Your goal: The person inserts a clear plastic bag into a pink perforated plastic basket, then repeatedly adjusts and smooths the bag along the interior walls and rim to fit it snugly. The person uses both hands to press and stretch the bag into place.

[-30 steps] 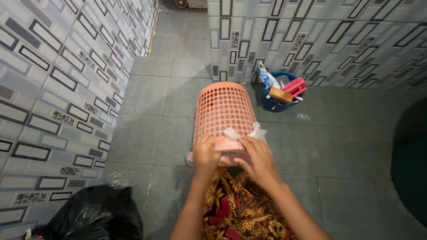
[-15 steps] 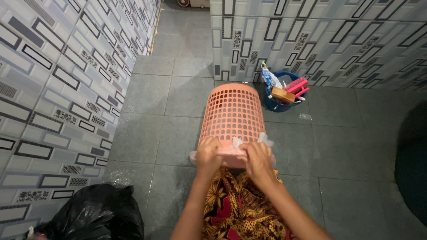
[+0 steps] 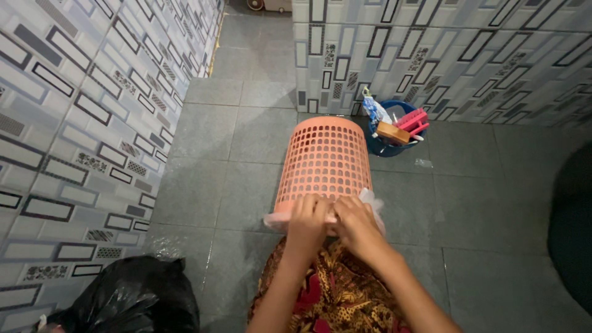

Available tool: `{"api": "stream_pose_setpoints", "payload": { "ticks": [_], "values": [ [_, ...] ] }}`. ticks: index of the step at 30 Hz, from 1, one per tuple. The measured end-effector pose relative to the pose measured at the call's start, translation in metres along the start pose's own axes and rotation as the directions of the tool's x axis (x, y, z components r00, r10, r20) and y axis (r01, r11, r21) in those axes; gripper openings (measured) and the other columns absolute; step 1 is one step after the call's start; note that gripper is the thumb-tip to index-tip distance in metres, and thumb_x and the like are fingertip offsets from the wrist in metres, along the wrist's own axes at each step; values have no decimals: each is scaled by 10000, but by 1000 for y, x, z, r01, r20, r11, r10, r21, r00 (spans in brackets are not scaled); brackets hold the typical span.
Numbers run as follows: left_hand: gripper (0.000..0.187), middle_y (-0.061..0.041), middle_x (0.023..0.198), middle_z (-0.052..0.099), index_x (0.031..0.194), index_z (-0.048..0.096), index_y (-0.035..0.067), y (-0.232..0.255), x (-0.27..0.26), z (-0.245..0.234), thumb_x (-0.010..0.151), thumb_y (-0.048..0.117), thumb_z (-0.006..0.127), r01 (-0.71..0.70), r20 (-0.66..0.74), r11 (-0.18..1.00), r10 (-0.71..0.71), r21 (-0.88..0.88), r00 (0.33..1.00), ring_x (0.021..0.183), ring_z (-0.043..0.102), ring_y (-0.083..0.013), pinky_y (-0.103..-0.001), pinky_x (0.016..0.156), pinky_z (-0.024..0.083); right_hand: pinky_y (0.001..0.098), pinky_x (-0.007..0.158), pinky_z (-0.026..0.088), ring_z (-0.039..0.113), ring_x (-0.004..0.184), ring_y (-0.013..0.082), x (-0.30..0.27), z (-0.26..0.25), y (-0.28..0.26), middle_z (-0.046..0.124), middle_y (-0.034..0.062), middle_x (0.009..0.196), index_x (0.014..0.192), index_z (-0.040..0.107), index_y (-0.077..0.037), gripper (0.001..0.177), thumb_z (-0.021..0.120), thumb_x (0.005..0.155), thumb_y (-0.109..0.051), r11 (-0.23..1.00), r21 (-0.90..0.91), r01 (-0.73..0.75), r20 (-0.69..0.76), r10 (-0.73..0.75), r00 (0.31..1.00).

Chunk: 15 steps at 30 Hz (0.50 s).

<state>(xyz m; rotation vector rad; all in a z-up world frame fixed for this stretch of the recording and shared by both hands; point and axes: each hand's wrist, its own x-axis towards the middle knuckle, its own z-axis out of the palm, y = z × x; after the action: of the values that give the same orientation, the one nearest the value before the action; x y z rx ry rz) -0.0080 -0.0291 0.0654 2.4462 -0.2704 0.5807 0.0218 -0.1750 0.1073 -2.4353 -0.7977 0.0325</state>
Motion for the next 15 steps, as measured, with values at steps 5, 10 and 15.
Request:
{"api": "stream_pose_setpoints", "payload": {
  "ticks": [5,10,15],
  "values": [
    [191,-142,939,626,927,626,16,-20,0,23,809,46,772,50,-81,998,-52,-30,995,910,628,-291,-400,799,555,352,830,455,589,945,213,-6,8,8,644,33,983,1078,625,-110,442,873,716,-161,982,85,-168,-169,181,969],
    [148,-95,909,652,884,611,62,-23,-6,39,801,-28,694,-10,-154,1000,12,17,988,901,645,-229,-319,791,581,331,862,413,566,936,199,-14,22,23,647,12,967,1013,652,-130,336,862,750,-141,976,-219,7,-437,-104,893],
    [231,-51,728,618,771,595,87,-10,-12,44,979,120,690,83,-49,995,-86,-51,995,661,593,-157,-279,556,528,298,682,410,562,779,138,-20,35,36,654,-9,823,855,682,-127,171,841,809,-171,963,-265,49,-523,-186,832]
  ]
}}
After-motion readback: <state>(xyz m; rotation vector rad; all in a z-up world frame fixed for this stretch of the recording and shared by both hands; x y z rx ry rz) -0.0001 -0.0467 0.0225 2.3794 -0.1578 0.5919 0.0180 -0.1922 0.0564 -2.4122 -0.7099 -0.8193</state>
